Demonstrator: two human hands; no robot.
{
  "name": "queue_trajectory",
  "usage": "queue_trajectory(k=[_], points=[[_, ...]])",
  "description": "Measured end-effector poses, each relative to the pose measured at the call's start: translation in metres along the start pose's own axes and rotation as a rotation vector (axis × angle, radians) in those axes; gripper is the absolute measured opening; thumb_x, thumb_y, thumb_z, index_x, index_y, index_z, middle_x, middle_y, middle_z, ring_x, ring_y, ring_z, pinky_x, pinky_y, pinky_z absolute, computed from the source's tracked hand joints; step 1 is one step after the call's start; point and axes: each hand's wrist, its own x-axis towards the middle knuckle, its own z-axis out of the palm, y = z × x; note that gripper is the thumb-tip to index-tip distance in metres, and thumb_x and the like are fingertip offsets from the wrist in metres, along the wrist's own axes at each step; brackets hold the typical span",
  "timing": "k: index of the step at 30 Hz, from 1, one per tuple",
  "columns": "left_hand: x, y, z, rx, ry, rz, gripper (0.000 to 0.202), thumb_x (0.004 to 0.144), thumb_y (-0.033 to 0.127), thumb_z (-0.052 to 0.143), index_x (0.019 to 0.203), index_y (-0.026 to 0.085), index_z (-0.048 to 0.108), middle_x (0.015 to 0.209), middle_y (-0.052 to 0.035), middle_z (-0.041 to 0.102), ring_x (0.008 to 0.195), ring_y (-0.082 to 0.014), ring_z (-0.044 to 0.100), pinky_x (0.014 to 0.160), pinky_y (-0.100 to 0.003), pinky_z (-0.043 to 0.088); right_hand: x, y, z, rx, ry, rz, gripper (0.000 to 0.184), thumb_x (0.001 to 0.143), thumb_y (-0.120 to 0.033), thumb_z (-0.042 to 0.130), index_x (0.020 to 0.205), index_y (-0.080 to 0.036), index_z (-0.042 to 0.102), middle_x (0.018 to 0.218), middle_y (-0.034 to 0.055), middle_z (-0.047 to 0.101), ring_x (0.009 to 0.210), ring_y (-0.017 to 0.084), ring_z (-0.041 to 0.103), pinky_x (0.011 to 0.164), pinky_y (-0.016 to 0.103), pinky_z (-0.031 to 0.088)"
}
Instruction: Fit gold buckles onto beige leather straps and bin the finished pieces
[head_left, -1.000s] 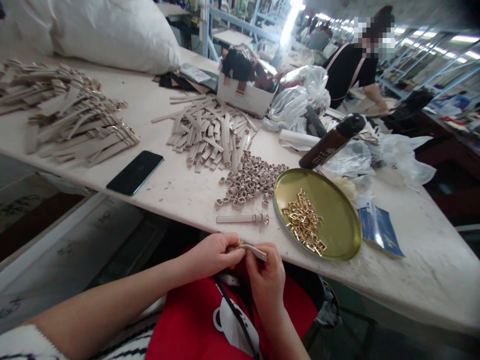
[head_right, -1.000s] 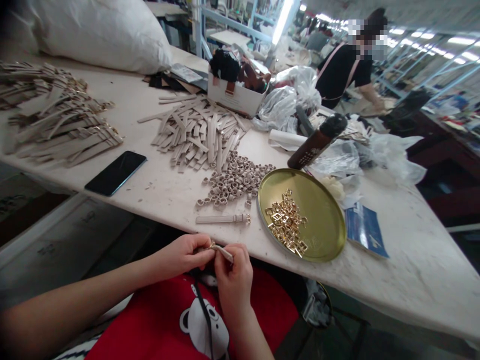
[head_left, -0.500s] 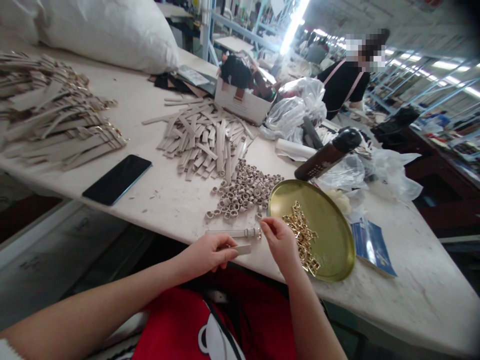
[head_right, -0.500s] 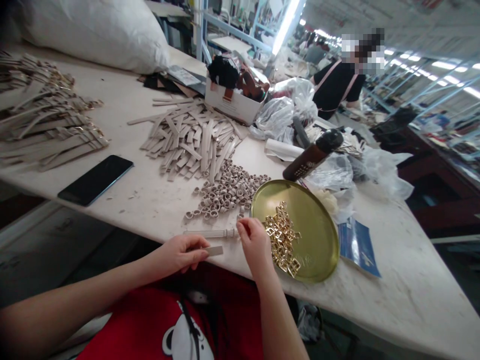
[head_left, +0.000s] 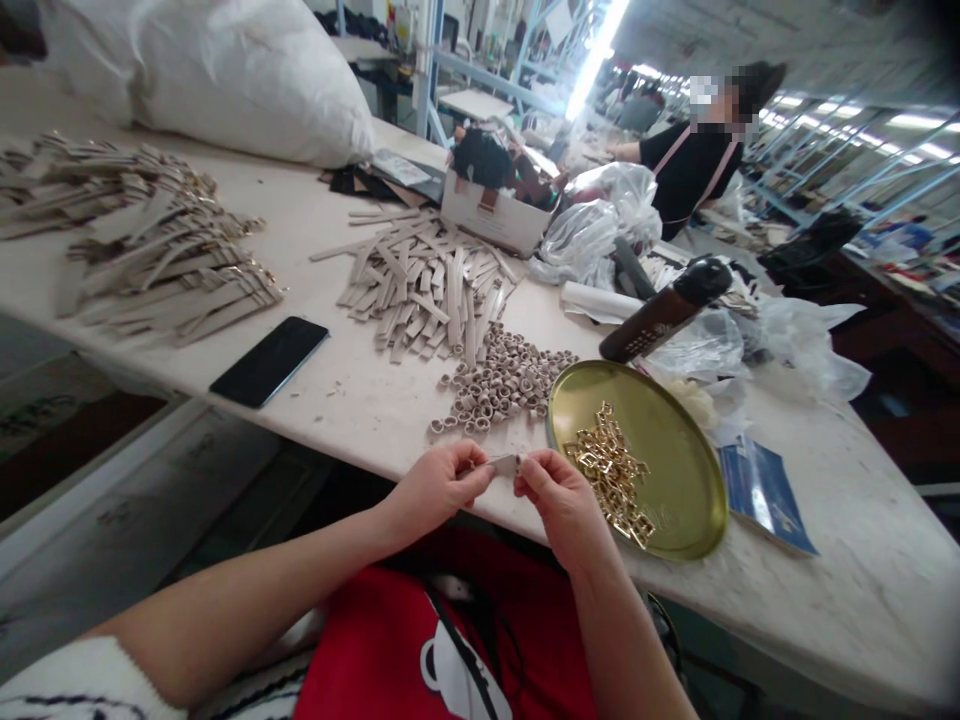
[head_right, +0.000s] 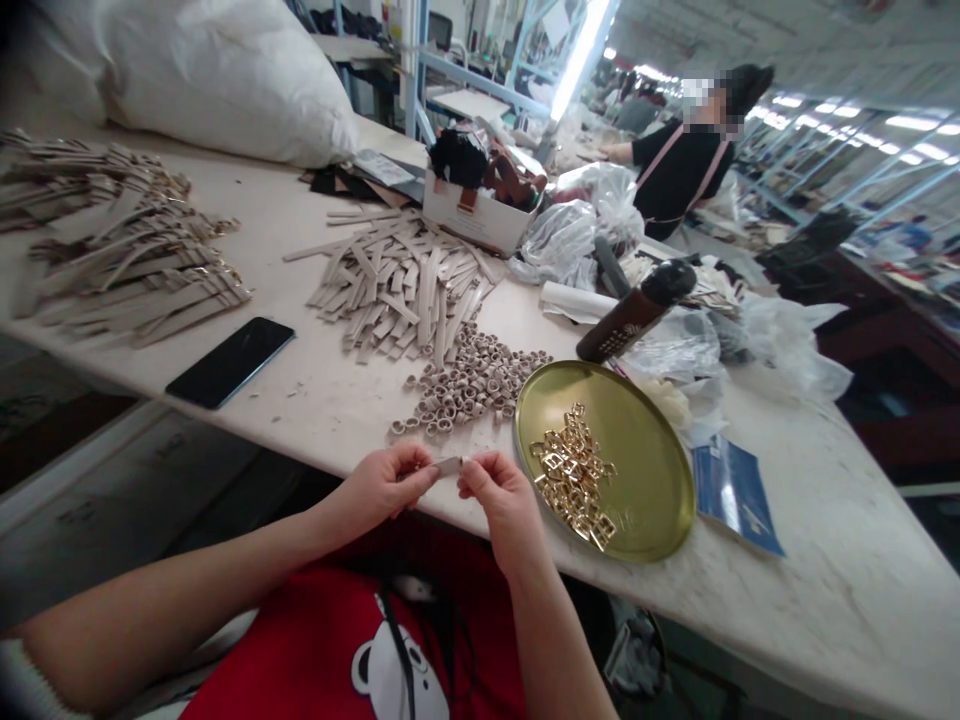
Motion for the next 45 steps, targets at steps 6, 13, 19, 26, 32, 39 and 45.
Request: queue_trajectory(k=[6,13,19,26,32,39,45], points=[[-0.020,0.001,0.001,0.053,-0.082,-0.041,0.024,0.079,0.039,0.047,0.074,0.016,0.053,0.049,0.0071,0.045,0.042,-0.0055,0.038,0.042,-0.016,0.027,-0.020,0.010,0.019,-0.040,-0.029,-0.029,0.025,0.067,-0.035,0.067,0.080,-0.017,0.058,0.060,-0.0039,0.054,0.057,0.008,0.048,0.058,0.022,0.040],[-0.038,0.007,-0.003,-0.004,-0.209,0.024,0.017,0.078,0.021,0.043,0.092,0.015,0.052,0.067,0.0036,0.055,0.049,-0.0046,0.043,0.045,-0.015,0.033,-0.038,0.017,0.030,-0.009,0.020,-0.030,0.027,0.069,-0.038,0.067,0.081,-0.017,0.055,0.061,-0.0056,0.052,0.056,0.007,0.045,0.056,0.020,0.038],[-0.040,-0.003,-0.003,-0.068,-0.212,-0.012,0.017,0.080,0.025,0.043,0.094,0.016,0.043,0.065,0.0035,0.055,0.047,-0.0056,0.044,0.042,-0.015,0.035,-0.052,0.020,0.034,0.151,-0.051,-0.024,0.032,0.076,-0.047,0.057,0.085,-0.016,0.057,0.066,-0.0002,0.059,0.061,0.011,0.053,0.061,0.024,0.043],[-0.040,-0.007,-0.004,0.040,-0.187,-0.034,0.023,0.080,0.036,0.048,0.093,0.019,0.039,0.063,0.0040,0.055,0.052,-0.0096,0.051,0.047,-0.018,0.039,-0.052,0.026,0.031,0.393,-0.058,0.159,0.020,0.069,-0.033,0.068,0.075,-0.018,0.056,0.065,-0.0032,0.055,0.055,0.006,0.047,0.052,0.018,0.040],[-0.034,-0.004,-0.006,0.507,-0.067,-0.005,0.029,0.075,0.045,0.053,0.083,0.018,0.051,0.065,0.0016,0.056,0.058,-0.0120,0.049,0.050,-0.020,0.031,-0.049,0.038,0.026,0.492,-0.241,0.360,0.028,0.070,-0.039,0.067,0.084,-0.017,0.060,0.061,-0.0022,0.052,0.054,0.007,0.044,0.054,0.019,0.039],[-0.028,-0.008,-0.005,0.351,-0.229,-0.063,0.031,0.075,0.046,0.053,0.082,0.016,0.057,0.067,0.0014,0.058,0.059,-0.0109,0.050,0.050,-0.018,0.033,-0.047,0.047,0.021,0.508,-0.128,0.302,0.025,0.067,-0.035,0.070,0.075,-0.016,0.057,0.068,-0.0009,0.053,0.061,0.009,0.046,0.059,0.021,0.040],[-0.033,-0.001,-0.009,0.173,-0.326,-0.133,0.026,0.077,0.034,0.053,0.093,0.014,0.059,0.070,0.0011,0.060,0.061,-0.0099,0.051,0.055,-0.018,0.038,-0.049,0.049,0.025,0.028,0.181,0.014,0.027,0.072,-0.038,0.064,0.072,-0.018,0.046,0.063,-0.0044,0.047,0.057,0.008,0.044,0.056,0.021,0.039]])
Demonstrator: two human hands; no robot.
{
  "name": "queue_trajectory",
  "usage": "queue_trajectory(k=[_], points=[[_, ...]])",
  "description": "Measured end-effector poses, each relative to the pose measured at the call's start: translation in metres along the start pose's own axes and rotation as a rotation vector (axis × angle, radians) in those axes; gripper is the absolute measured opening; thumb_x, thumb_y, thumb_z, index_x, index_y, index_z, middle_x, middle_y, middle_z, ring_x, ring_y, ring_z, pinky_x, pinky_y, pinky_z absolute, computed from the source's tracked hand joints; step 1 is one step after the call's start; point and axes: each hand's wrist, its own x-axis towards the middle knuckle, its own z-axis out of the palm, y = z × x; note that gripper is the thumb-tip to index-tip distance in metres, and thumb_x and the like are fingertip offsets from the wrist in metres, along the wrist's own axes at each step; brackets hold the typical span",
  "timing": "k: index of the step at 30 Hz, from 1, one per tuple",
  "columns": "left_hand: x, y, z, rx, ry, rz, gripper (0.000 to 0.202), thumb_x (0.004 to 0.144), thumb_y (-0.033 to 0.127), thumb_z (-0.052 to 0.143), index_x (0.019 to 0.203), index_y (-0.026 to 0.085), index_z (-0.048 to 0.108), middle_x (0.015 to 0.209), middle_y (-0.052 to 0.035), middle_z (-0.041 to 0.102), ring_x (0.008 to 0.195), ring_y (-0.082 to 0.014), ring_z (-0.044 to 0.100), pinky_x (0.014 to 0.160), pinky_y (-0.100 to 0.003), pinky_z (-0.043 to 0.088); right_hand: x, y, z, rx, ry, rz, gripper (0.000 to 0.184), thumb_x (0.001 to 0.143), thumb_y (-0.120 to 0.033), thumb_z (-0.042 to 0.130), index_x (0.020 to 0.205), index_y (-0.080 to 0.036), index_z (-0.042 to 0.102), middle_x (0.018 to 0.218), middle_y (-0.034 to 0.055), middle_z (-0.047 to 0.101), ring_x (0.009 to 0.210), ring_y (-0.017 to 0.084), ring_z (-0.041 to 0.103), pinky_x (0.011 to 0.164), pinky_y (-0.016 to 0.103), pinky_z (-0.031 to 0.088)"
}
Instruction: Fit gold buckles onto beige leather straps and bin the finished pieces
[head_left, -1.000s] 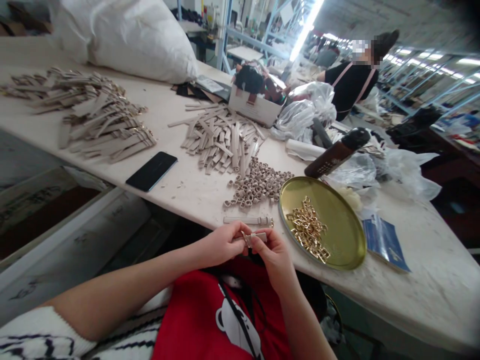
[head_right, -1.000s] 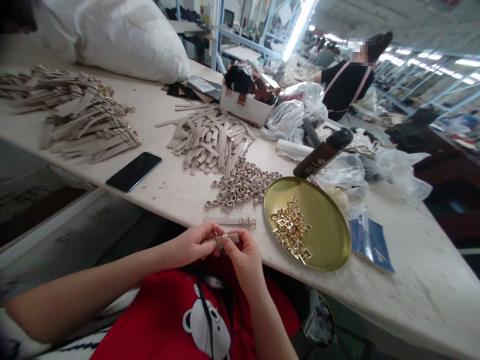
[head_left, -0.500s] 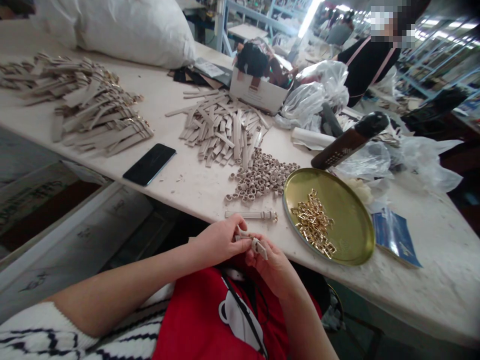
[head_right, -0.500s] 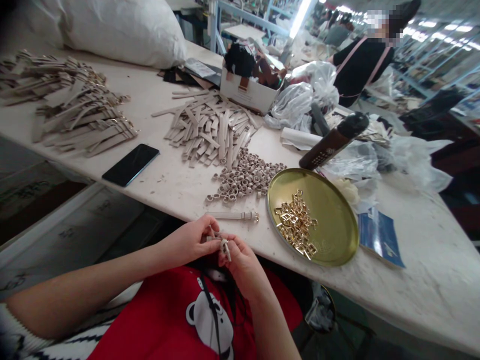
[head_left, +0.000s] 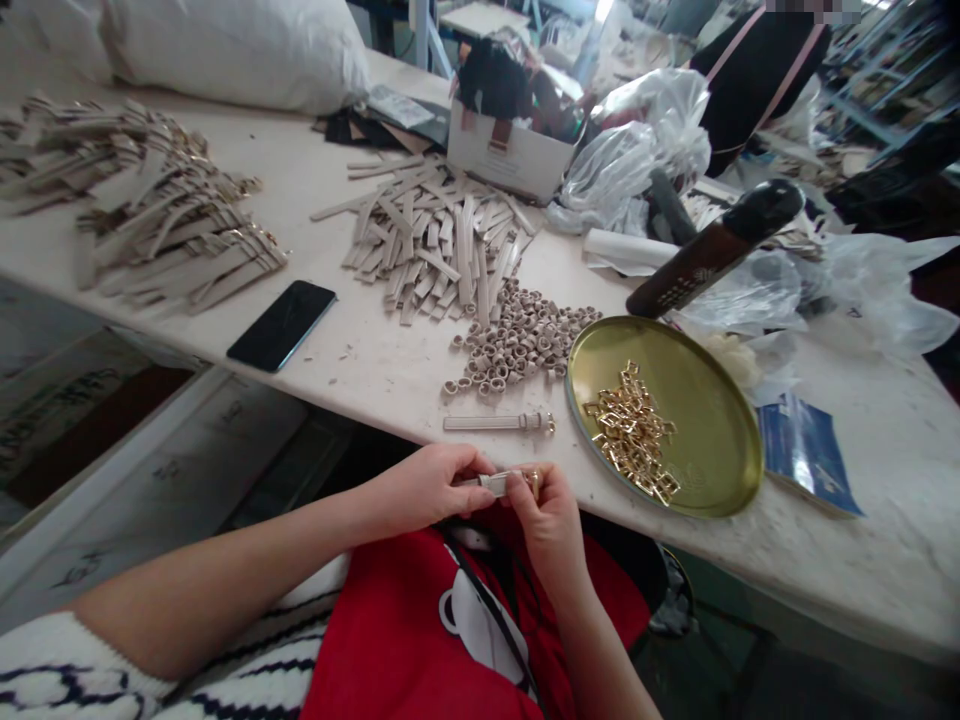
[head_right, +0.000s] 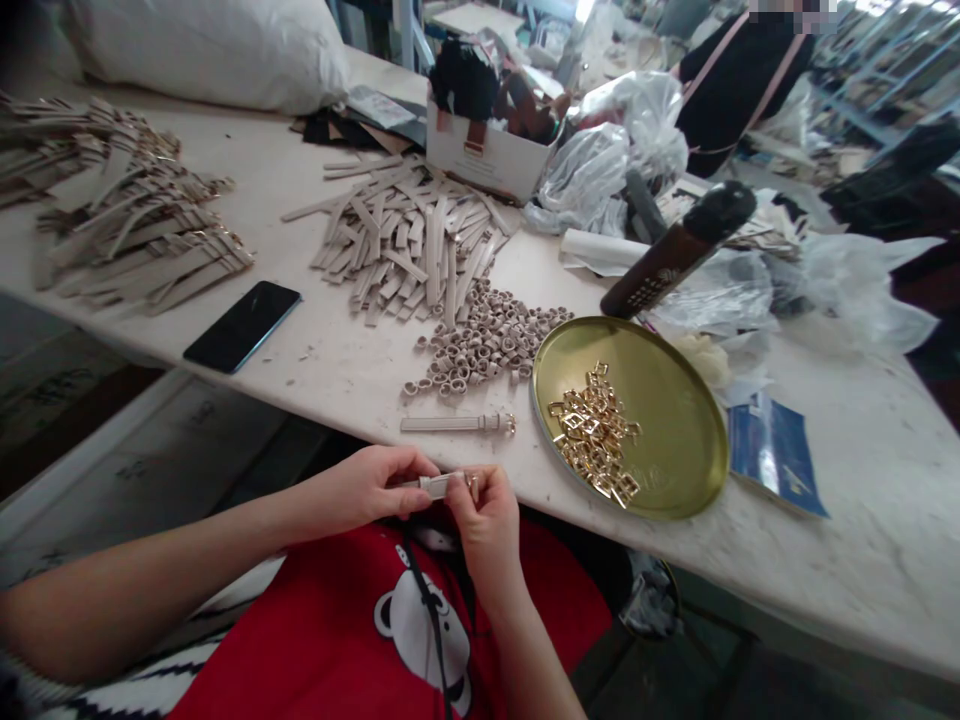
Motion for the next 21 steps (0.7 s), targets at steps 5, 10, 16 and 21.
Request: queue_trajectory(k=[5,10,16,21], points=[[-0.002,0.000,0.005,-0.052,-0.042,0.011,0.027,0.077,0.033,0.053,0.095,0.015,0.059,0.078,-0.0008,0.063,0.066,-0.0107,0.054,0.057,-0.018,0.041,-0.007,-0.003,-0.003,-0.154,-0.117,-0.005,0.027,0.077,-0.041,0.054,0.090,-0.018,0.046,0.055,-0.0069,0.042,0.048,0.008,0.040,0.045,0.019,0.034],[-0.004,-0.013,0.009,-0.229,-0.155,-0.105,0.032,0.074,0.031,0.057,0.100,0.013,0.055,0.083,-0.0031,0.065,0.069,-0.0122,0.060,0.062,-0.021,0.045,-0.017,0.004,-0.006,-0.274,-0.156,-0.038,0.021,0.081,-0.039,0.048,0.078,-0.018,0.045,0.055,-0.0060,0.040,0.048,0.007,0.036,0.045,0.019,0.031],[-0.010,-0.023,0.014,-0.415,-0.110,-0.189,0.031,0.066,0.036,0.064,0.084,0.011,0.058,0.072,-0.0031,0.065,0.060,-0.0104,0.058,0.059,-0.022,0.045,-0.027,0.011,-0.006,-0.459,-0.167,-0.120,0.019,0.085,-0.037,0.044,0.081,-0.019,0.045,0.057,-0.0047,0.043,0.049,0.009,0.039,0.046,0.021,0.031],[-0.015,-0.014,0.021,-0.367,-0.099,-0.179,0.031,0.066,0.037,0.066,0.082,0.010,0.061,0.066,-0.0021,0.064,0.059,-0.0103,0.058,0.059,-0.022,0.045,-0.036,0.009,-0.013,-0.625,-0.205,-0.223,0.014,0.085,-0.033,0.044,0.082,-0.019,0.046,0.060,-0.0033,0.048,0.051,0.010,0.042,0.049,0.022,0.031]])
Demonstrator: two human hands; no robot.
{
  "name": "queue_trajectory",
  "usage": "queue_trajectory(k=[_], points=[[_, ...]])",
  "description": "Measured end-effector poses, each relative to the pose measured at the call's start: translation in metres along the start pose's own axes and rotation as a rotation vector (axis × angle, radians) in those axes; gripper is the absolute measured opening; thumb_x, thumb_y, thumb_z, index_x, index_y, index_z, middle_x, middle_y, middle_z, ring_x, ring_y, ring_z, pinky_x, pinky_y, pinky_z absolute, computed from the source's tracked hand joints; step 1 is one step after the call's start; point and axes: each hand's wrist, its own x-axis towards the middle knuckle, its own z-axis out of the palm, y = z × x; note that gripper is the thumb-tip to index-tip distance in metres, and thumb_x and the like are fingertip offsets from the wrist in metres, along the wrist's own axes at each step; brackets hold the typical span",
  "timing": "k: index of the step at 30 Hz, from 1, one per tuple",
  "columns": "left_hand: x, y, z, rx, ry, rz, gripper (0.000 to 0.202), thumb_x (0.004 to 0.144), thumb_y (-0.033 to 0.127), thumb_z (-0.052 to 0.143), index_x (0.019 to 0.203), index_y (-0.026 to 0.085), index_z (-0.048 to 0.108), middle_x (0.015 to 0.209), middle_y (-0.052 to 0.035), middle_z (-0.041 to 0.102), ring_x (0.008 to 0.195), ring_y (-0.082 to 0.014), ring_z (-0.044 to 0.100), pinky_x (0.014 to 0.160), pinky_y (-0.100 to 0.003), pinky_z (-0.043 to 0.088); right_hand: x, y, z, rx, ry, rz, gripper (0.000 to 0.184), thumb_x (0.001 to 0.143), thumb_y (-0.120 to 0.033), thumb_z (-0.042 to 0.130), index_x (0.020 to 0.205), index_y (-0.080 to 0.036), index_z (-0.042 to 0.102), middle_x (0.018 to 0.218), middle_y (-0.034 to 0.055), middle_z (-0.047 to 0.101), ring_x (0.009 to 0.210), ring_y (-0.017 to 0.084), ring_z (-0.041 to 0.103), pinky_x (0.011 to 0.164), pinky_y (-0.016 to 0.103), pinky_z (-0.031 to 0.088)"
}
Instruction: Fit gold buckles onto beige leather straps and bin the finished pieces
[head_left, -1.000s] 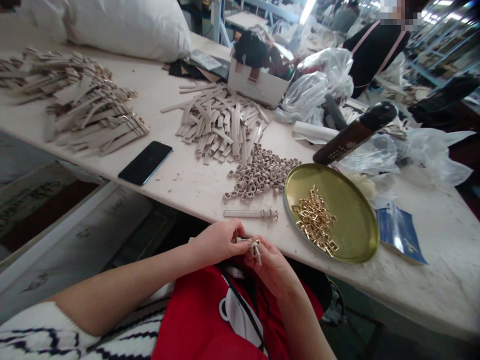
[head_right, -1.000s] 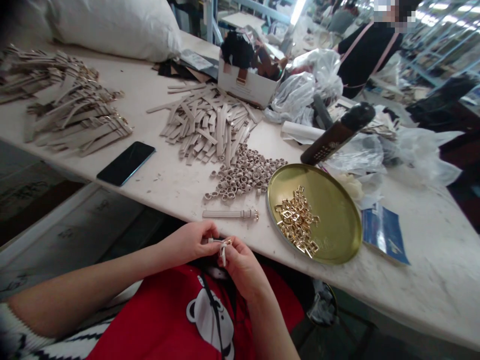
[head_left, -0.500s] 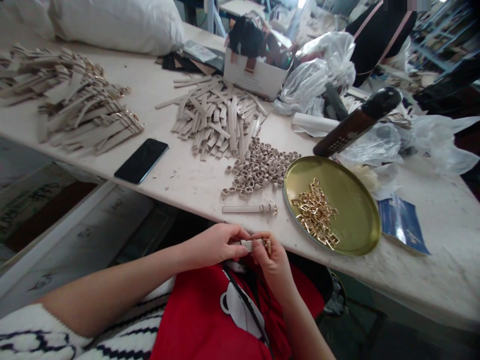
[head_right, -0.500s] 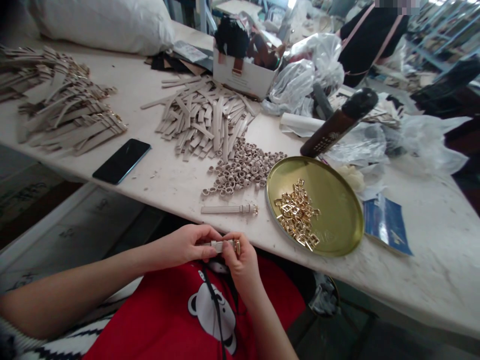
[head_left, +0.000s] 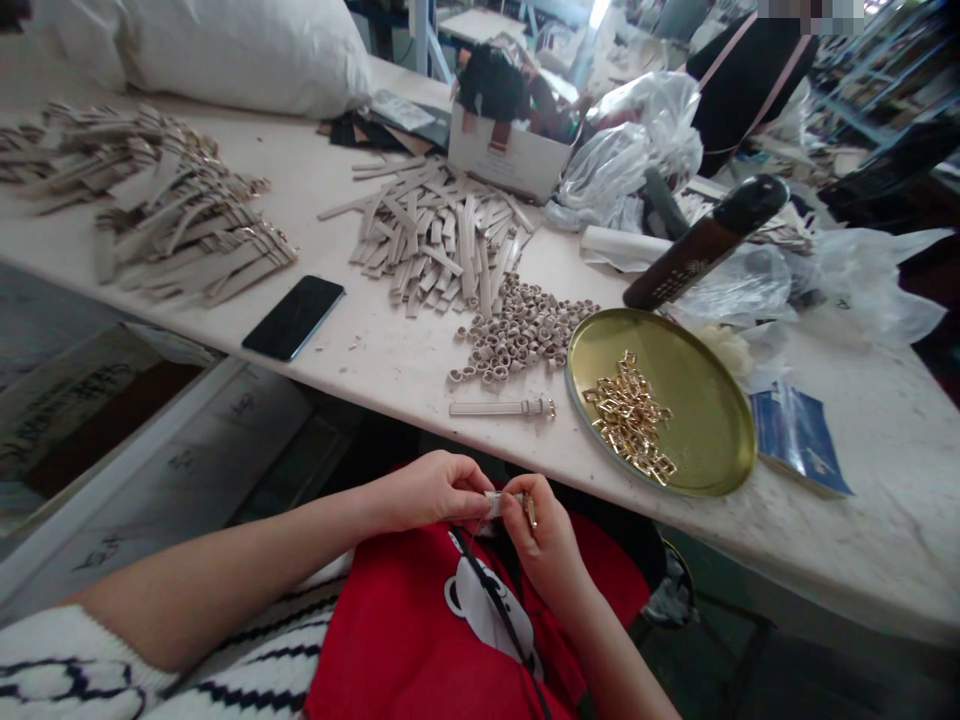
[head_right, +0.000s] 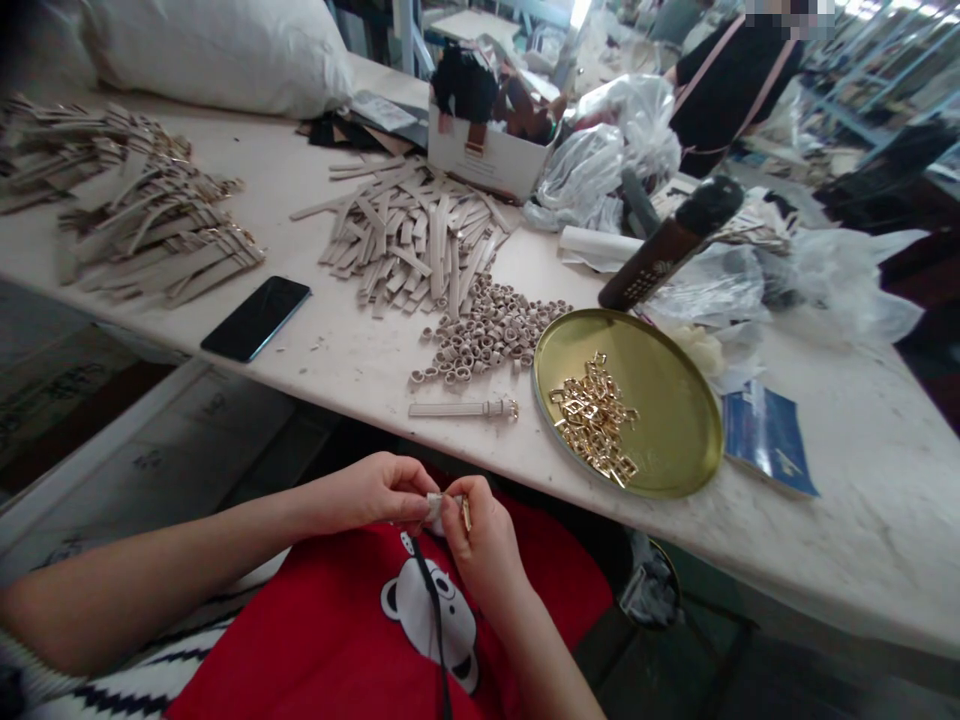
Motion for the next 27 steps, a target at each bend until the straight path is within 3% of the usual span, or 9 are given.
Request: queue_trajectory(k=[8,13,18,23,27], points=[[0.011,-0.014,0.009,-0.074,0.019,-0.001,0.041,0.061,0.044,0.069,0.081,0.011,0.056,0.066,-0.0013,0.063,0.057,-0.0110,0.058,0.058,-0.024,0.045,-0.006,0.011,0.015,0.082,0.145,0.079,0.019,0.087,-0.038,0.039,0.083,-0.020,0.044,0.065,-0.0012,0.050,0.056,0.012,0.049,0.053,0.024,0.037],[0.011,-0.009,0.000,0.131,-0.110,-0.046,0.044,0.068,0.057,0.057,0.069,0.013,0.055,0.060,-0.0003,0.060,0.051,-0.0095,0.053,0.050,-0.020,0.040,-0.005,0.012,0.018,0.047,0.215,0.056,0.020,0.087,-0.038,0.040,0.082,-0.020,0.045,0.064,-0.0017,0.048,0.054,0.011,0.046,0.051,0.023,0.036],[0.009,0.000,-0.003,0.250,-0.149,-0.058,0.039,0.071,0.054,0.053,0.065,0.015,0.053,0.056,0.0017,0.057,0.047,-0.0074,0.048,0.044,-0.018,0.033,-0.003,0.013,0.018,0.013,0.234,0.040,0.018,0.087,-0.037,0.040,0.083,-0.020,0.045,0.063,-0.0017,0.048,0.053,0.011,0.045,0.051,0.024,0.034],[0.016,-0.012,0.005,0.128,-0.129,-0.097,0.040,0.069,0.056,0.053,0.068,0.016,0.049,0.057,0.0021,0.056,0.045,-0.0076,0.047,0.043,-0.018,0.032,-0.002,0.015,0.020,0.056,0.234,0.076,0.021,0.087,-0.038,0.038,0.080,-0.020,0.044,0.062,-0.0021,0.047,0.052,0.011,0.044,0.049,0.023,0.034],[0.018,-0.018,0.005,0.241,-0.114,-0.069,0.035,0.075,0.050,0.048,0.069,0.016,0.050,0.060,0.0012,0.058,0.048,-0.0088,0.051,0.046,-0.018,0.037,-0.004,0.018,0.020,0.006,0.191,0.068,0.020,0.088,-0.038,0.037,0.082,-0.020,0.044,0.063,-0.0012,0.049,0.054,0.012,0.046,0.051,0.024,0.035]])
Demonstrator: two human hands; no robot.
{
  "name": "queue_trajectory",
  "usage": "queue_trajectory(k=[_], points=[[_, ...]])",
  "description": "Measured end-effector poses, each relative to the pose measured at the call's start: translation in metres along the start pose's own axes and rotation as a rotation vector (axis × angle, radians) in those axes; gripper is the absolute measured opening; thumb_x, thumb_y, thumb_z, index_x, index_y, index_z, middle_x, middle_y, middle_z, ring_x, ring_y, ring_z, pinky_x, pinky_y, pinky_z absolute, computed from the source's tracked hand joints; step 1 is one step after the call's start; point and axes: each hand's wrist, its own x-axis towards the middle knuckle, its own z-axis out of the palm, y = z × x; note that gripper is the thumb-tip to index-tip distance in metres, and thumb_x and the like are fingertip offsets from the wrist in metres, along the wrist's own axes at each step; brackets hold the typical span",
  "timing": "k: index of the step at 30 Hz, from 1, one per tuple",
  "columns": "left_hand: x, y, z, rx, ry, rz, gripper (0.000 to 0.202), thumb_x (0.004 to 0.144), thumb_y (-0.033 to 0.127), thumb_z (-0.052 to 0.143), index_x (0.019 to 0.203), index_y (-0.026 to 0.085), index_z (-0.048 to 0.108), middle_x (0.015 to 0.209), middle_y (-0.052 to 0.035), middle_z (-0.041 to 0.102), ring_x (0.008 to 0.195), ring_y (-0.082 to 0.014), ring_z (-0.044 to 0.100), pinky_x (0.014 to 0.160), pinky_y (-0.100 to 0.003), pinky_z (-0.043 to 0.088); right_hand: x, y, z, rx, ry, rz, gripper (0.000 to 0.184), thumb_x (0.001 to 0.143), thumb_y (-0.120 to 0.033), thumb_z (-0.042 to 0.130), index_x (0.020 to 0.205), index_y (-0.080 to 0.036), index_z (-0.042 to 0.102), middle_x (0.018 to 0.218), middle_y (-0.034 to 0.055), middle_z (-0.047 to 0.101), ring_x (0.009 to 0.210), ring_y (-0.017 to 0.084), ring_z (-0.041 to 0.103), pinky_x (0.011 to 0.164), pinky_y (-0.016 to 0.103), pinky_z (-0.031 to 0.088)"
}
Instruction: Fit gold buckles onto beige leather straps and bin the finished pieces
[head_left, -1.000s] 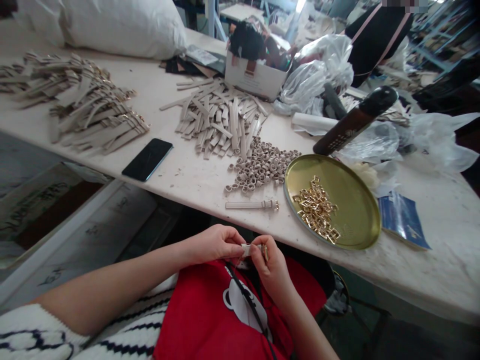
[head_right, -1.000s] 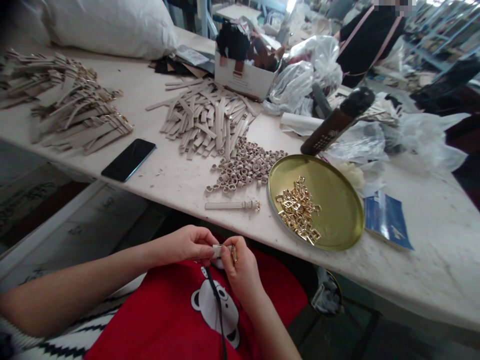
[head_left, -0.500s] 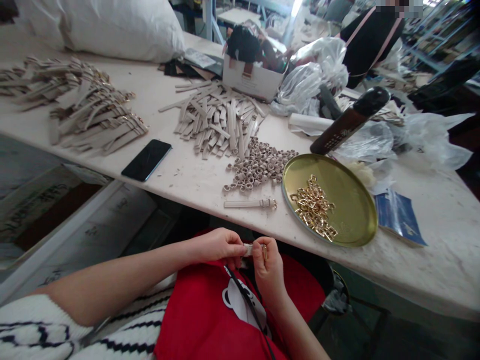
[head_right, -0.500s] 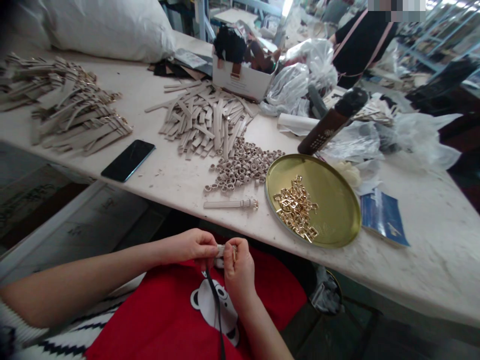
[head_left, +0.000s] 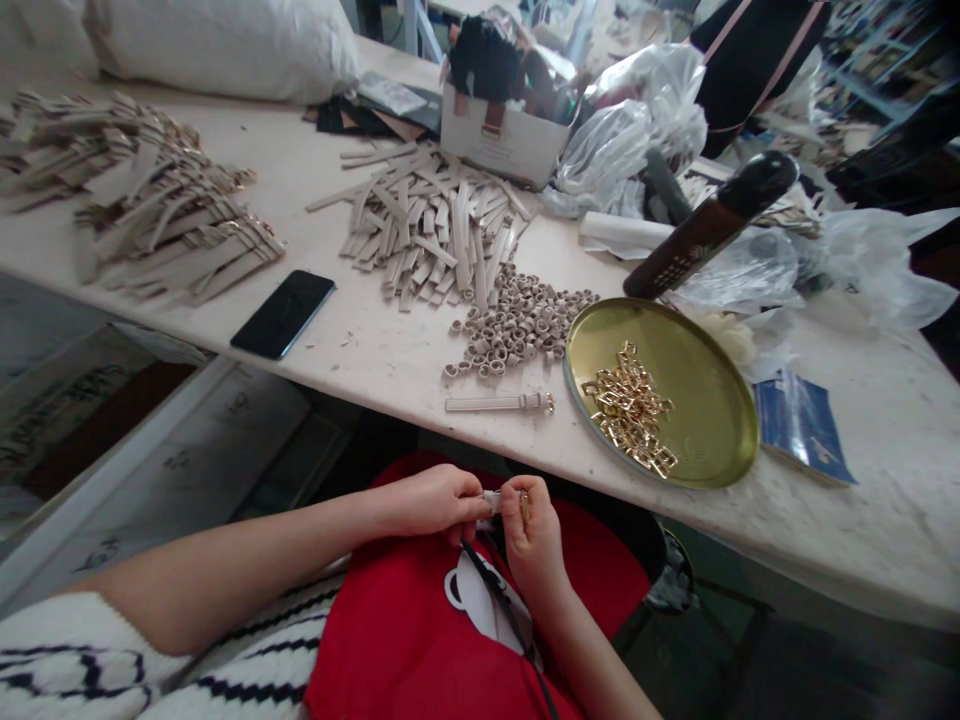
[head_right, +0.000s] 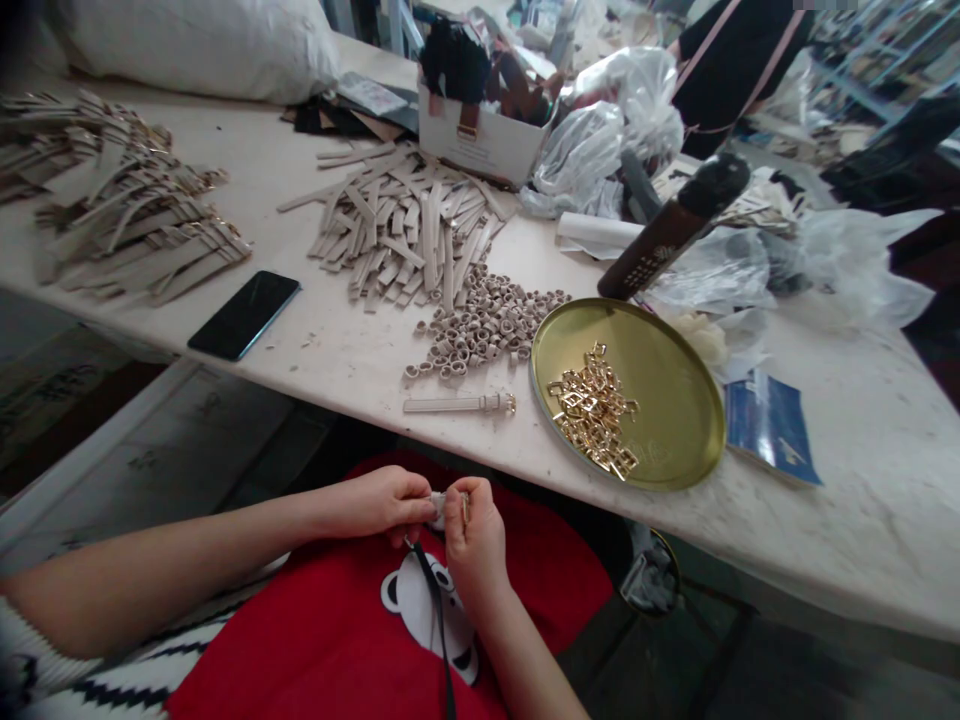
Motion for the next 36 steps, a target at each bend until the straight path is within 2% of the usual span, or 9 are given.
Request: queue_trajectory(k=[5,12,15,20,25,29,32,36], points=[[-0.005,0.005,-0.007,0.123,-0.024,0.033,0.026,0.077,0.040,0.046,0.067,0.016,0.051,0.057,0.0027,0.056,0.047,-0.0077,0.047,0.044,-0.017,0.033,0.000,0.005,0.000,-0.130,0.066,-0.033,0.017,0.087,-0.035,0.039,0.084,-0.020,0.046,0.066,0.0007,0.052,0.056,0.014,0.048,0.052,0.025,0.033],[0.001,-0.003,-0.003,0.096,0.028,0.021,0.029,0.074,0.043,0.050,0.065,0.015,0.052,0.051,0.0047,0.047,0.044,-0.0062,0.036,0.041,-0.018,0.024,-0.001,0.002,-0.001,0.007,0.057,0.013,0.018,0.086,-0.037,0.042,0.082,-0.020,0.046,0.065,-0.0006,0.049,0.056,0.013,0.045,0.053,0.025,0.033],[0.000,-0.005,-0.002,0.079,0.010,0.006,0.029,0.074,0.044,0.049,0.066,0.016,0.052,0.050,0.0053,0.046,0.043,-0.0062,0.035,0.040,-0.018,0.024,-0.004,0.003,-0.001,0.101,-0.006,0.058,0.021,0.087,-0.039,0.039,0.080,-0.019,0.045,0.064,-0.0014,0.047,0.056,0.012,0.043,0.052,0.024,0.033],[-0.012,0.004,-0.007,0.155,-0.090,-0.017,0.025,0.077,0.040,0.048,0.068,0.016,0.051,0.055,0.0028,0.053,0.046,-0.0078,0.045,0.044,-0.017,0.032,-0.007,0.005,-0.002,0.213,-0.109,0.083,0.023,0.088,-0.040,0.038,0.082,-0.019,0.045,0.064,-0.0018,0.046,0.056,0.011,0.042,0.051,0.023,0.033],[-0.012,0.015,-0.004,0.238,-0.055,0.042,0.035,0.082,0.046,0.038,0.068,0.017,0.049,0.056,0.0017,0.054,0.049,-0.0095,0.050,0.046,-0.018,0.037,-0.006,-0.003,-0.007,0.326,-0.215,0.054,0.025,0.088,-0.040,0.038,0.095,-0.019,0.049,0.072,0.0006,0.051,0.063,0.012,0.047,0.057,0.024,0.037],[-0.010,0.026,-0.006,0.477,-0.023,0.129,0.037,0.084,0.043,0.035,0.067,0.016,0.054,0.059,0.0001,0.057,0.050,-0.0097,0.049,0.047,-0.018,0.033,-0.005,-0.001,-0.010,0.380,-0.239,0.066,0.031,0.088,-0.042,0.037,0.105,-0.019,0.048,0.070,-0.0001,0.050,0.060,0.012,0.046,0.055,0.024,0.036],[-0.012,0.033,-0.011,0.686,0.058,0.169,0.037,0.084,0.041,0.037,0.070,0.015,0.059,0.063,-0.0016,0.060,0.052,-0.0105,0.048,0.046,-0.019,0.029,-0.002,0.004,-0.010,0.312,-0.141,0.066,0.033,0.087,-0.043,0.037,0.108,-0.019,0.046,0.071,-0.0001,0.050,0.061,0.012,0.046,0.054,0.024,0.037],[-0.005,0.043,-0.017,0.863,0.168,0.211,0.035,0.085,0.040,0.038,0.074,0.015,0.061,0.068,-0.0039,0.063,0.056,-0.0135,0.052,0.046,-0.021,0.029,0.014,0.005,-0.010,0.229,-0.041,-0.001,0.028,0.089,-0.040,0.035,0.103,-0.018,0.047,0.069,-0.0006,0.049,0.059,0.012,0.046,0.054,0.024,0.038]])
